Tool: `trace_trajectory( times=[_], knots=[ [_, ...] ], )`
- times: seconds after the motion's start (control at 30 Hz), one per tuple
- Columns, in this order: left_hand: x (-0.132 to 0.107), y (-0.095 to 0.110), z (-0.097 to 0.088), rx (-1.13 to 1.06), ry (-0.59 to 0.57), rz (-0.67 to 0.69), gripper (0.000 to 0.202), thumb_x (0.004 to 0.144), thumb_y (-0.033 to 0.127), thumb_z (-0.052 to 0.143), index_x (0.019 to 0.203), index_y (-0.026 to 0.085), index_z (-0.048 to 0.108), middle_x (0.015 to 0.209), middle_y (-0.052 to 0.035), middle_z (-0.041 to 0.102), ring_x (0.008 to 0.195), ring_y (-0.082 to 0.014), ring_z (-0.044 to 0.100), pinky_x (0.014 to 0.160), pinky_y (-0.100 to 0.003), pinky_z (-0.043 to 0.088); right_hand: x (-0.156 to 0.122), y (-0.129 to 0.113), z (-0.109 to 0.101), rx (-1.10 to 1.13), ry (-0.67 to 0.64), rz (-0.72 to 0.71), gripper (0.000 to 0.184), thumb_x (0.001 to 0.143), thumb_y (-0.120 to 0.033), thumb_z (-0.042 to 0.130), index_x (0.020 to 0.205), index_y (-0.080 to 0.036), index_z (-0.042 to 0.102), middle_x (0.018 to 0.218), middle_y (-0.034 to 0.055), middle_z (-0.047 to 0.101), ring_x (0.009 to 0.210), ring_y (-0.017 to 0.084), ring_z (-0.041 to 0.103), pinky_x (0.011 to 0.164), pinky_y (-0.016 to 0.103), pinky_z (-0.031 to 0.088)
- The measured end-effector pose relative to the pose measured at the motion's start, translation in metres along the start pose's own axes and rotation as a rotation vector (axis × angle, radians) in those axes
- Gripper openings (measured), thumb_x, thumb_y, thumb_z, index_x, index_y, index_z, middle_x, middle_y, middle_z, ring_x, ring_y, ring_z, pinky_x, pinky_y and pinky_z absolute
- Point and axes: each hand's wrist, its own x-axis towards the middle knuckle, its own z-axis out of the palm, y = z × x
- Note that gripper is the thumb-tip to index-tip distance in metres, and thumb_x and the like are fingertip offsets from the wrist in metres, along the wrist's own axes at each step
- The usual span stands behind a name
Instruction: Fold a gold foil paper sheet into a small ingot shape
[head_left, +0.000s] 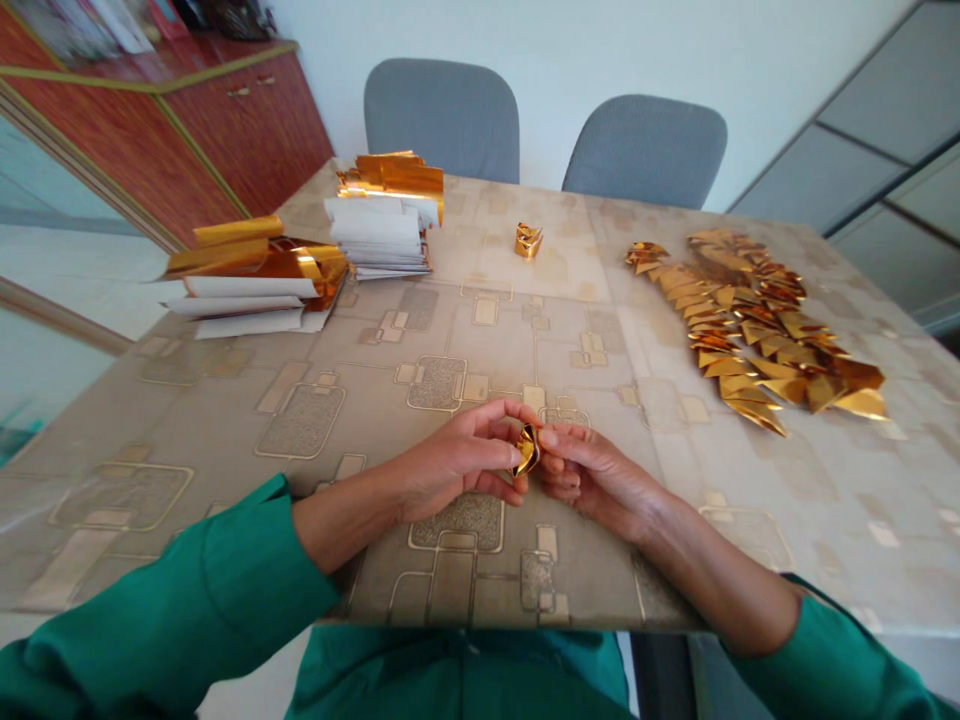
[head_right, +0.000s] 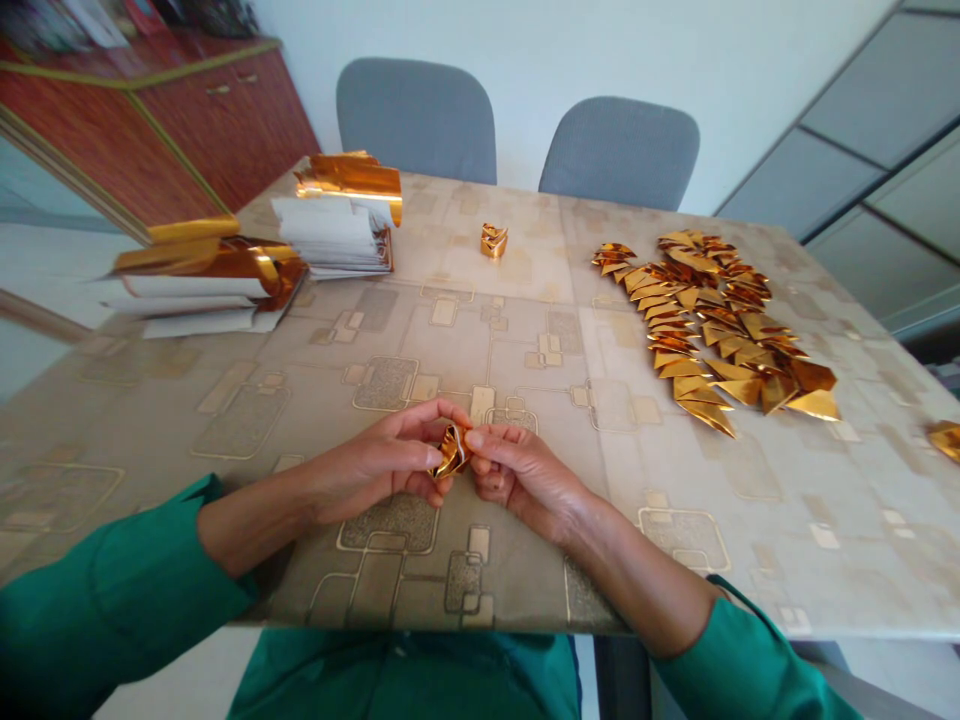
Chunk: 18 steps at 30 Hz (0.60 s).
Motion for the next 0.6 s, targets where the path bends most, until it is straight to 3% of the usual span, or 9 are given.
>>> trace_trajectory(
  times=[0.27, 0.6],
  knots=[
    [0.0, -0.0013, 0.0021, 0.062, 0.042, -0.005, 0.031, 0.073, 0.01, 0.06, 0.102, 0.019, 0.057, 0.089, -0.0004, 0.059, 0.066, -0.008, 0.058, 0.059, -0.022, 0.054, -0.0019, -0.0003, -0.0016, -0.031, -0.003, 0.034, 0.024, 0.071, -0.029, 0.084, 0.071, -0.013, 0.066, 0.054, -0.0051, 0.054, 0.047, 0.003, 0.037, 0.047, 0.018, 0.024],
    [-0.0001, 0.0008, 0.0062, 0.131, 0.104, 0.045, 0.022, 0.078, 0.017, 0.058, 0.1, 0.018, 0.057, 0.083, -0.0011, 0.061, 0.063, -0.0091, 0.058, 0.054, -0.021, 0.054, -0.0016, -0.0005, 0.0001, -0.032, 0.009, 0.042, 0.023, 0.073, -0.029, 0.082, 0.074, -0.013, 0.067, 0.056, -0.005, 0.054, 0.048, 0.003, 0.037, 0.048, 0.019, 0.023]
  ],
)
